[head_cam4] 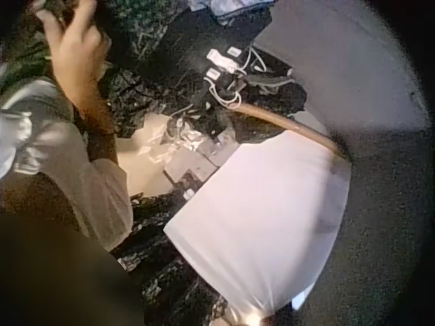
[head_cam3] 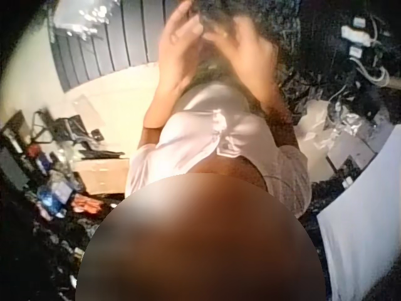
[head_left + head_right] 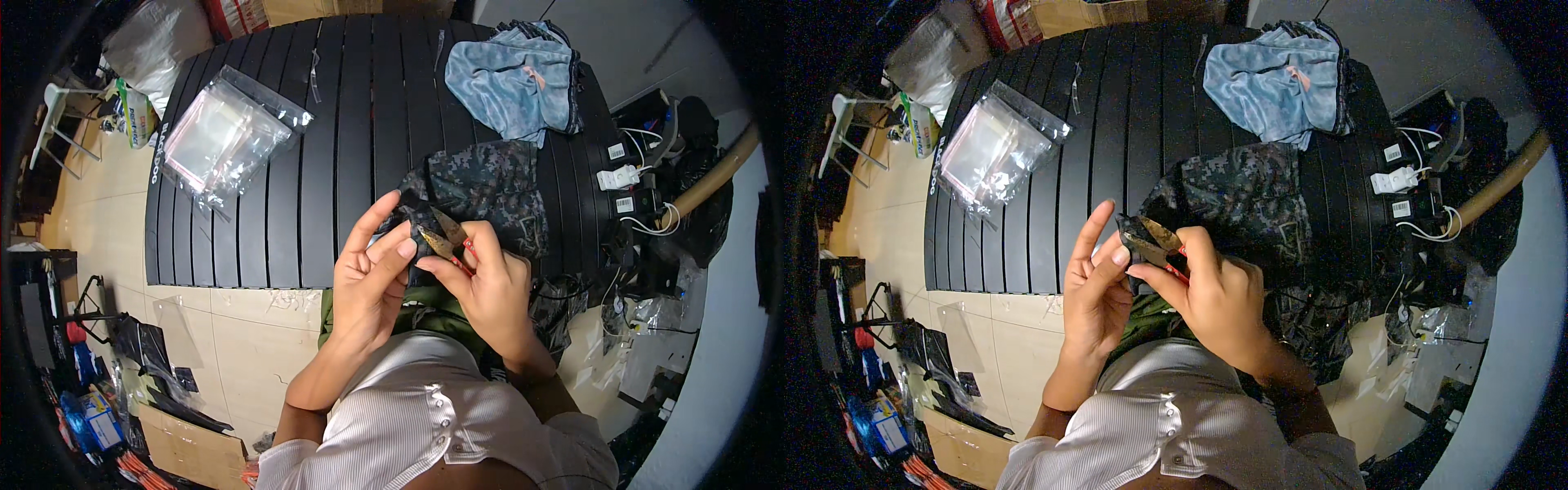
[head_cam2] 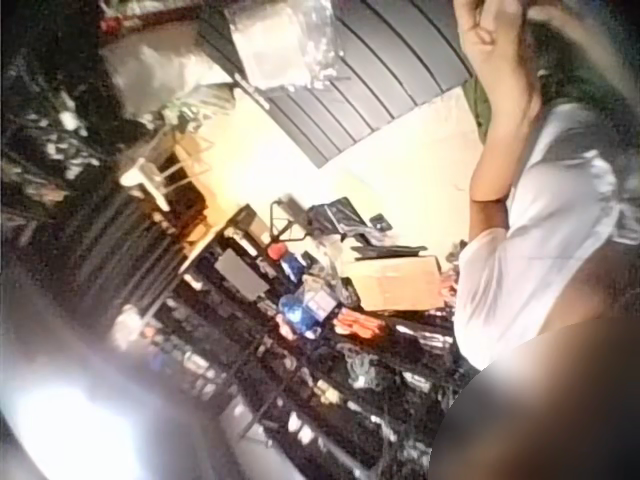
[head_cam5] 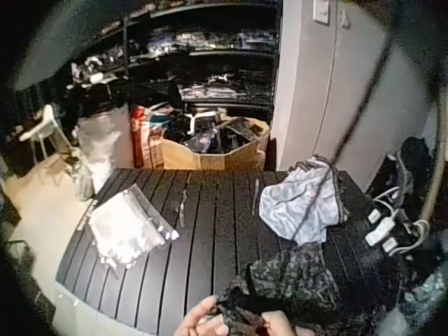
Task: Trimming loose threads and packaging textile sleeves into plastic bags.
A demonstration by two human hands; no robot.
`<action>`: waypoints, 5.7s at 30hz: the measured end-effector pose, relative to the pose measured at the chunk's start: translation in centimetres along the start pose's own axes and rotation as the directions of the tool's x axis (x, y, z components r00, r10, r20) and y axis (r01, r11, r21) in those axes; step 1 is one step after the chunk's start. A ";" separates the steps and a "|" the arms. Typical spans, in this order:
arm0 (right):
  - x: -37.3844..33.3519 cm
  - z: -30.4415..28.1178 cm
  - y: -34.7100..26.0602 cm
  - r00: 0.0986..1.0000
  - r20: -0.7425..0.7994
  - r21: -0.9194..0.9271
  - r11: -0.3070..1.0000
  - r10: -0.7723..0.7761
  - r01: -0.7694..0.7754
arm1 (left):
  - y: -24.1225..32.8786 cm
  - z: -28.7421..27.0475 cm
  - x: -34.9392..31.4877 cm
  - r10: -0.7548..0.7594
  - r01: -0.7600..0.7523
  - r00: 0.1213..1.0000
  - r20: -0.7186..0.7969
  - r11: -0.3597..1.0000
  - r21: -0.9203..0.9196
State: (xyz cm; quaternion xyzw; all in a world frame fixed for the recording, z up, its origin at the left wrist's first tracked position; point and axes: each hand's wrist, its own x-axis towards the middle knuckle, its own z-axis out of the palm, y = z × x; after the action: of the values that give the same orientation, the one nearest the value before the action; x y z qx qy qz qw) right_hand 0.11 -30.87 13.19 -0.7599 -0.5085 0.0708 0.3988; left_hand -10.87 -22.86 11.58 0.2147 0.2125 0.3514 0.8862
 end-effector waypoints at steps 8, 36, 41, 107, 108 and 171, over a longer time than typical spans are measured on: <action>0.3 -0.1 -0.1 0.999 0.020 -0.025 0.999 -0.038 0.038 | 0.1 0.2 -0.1 -0.055 0.055 0.998 -0.040 0.998 -0.025; 0.3 -0.7 -0.5 0.999 0.007 -0.003 0.999 -0.038 0.038 | 0.6 -0.2 0.2 -0.030 0.032 0.999 0.028 0.998 -0.062; 0.4 -0.7 -0.5 0.998 -0.012 0.007 0.998 -0.069 0.069 | 0.8 0.3 0.1 -0.039 0.041 0.999 0.031 0.998 -0.053; -0.7 -1.9 0.5 0.997 -0.024 0.068 0.995 -0.076 0.077 | -0.5 0.7 0.6 -0.052 0.061 0.995 0.079 0.992 -0.110; -0.6 -1.7 0.6 0.992 -0.033 0.051 0.992 -0.118 0.120 | -0.4 0.7 0.6 -0.060 0.071 0.994 0.095 0.991 -0.117; 0.7 -2.9 -1.3 0.992 0.067 0.027 0.994 -0.108 0.106 | -0.7 0.0 0.5 0.077 -0.081 0.994 0.073 0.996 0.048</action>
State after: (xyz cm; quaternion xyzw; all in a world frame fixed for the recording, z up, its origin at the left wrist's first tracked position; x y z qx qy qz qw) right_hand 1.01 -31.62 16.19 -0.7240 -0.5609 0.0812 0.3932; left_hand -10.16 -22.99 11.13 0.2577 0.1812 0.3728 0.8728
